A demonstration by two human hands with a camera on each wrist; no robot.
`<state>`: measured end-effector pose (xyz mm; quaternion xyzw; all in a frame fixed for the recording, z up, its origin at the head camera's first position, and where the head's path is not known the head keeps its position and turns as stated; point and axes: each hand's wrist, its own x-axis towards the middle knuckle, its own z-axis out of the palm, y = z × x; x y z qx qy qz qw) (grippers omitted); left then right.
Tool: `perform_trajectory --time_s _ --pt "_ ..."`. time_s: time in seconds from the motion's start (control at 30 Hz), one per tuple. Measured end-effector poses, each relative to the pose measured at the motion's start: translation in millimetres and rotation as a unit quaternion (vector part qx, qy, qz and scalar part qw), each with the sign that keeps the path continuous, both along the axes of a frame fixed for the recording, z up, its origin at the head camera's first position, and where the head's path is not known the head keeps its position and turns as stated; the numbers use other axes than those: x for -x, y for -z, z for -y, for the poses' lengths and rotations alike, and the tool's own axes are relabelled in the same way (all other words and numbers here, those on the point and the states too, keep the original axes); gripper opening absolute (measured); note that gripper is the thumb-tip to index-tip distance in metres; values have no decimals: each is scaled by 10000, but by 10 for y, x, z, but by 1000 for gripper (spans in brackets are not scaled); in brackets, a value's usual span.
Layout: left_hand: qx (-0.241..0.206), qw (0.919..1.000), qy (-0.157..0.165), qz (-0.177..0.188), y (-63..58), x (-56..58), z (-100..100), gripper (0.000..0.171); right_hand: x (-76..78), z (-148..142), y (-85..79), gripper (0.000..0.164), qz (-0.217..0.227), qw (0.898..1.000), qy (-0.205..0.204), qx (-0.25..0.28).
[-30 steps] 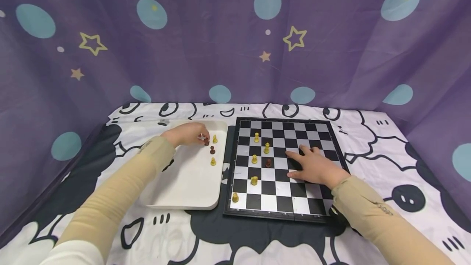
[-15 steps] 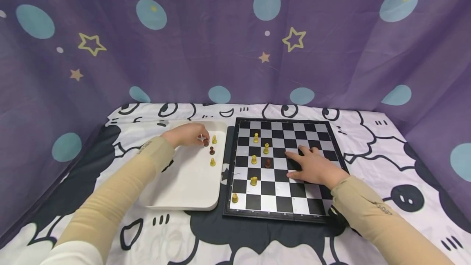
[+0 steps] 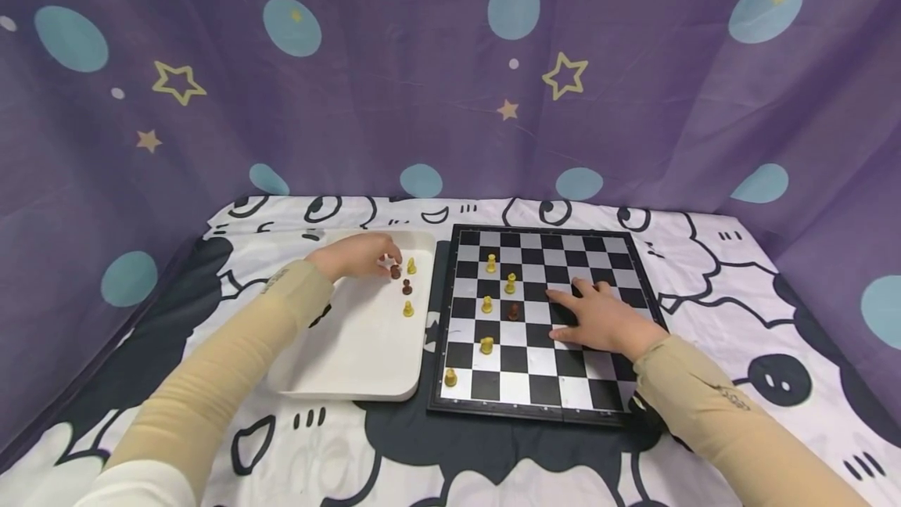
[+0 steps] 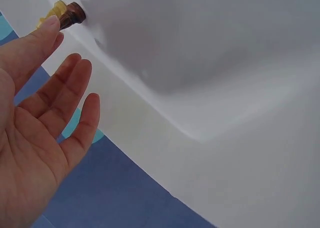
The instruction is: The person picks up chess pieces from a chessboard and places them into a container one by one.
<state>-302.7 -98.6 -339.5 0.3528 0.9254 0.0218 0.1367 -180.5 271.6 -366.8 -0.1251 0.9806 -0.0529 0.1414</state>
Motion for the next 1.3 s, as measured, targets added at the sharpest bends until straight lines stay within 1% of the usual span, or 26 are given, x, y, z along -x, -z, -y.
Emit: perform_trajectory --time_s 0.07,0.27,0.53,0.8,1.0,1.3 --pt "3 10000 -1 -6 -2 4 0 28 0 -6 1 83 0 10000 -3 27" --pt "2 9999 -142 0 -19 -1 -8 30 -8 -4 -3 82 -15 10000 -27 80" --pt "-75 9998 15 -188 -131 -66 -19 29 -11 -8 0 82 -67 9999 -63 80" --pt "-186 9987 236 -416 -197 -116 -57 30 -18 -5 -10 81 -96 9999 -84 92" --pt "-251 9976 341 -549 -254 -198 -152 30 -16 3 -8 81 -50 9999 -61 75" --pt "-306 9954 621 -661 -366 -324 -269 30 -10 -1 -3 82 -50 9999 -57 97"
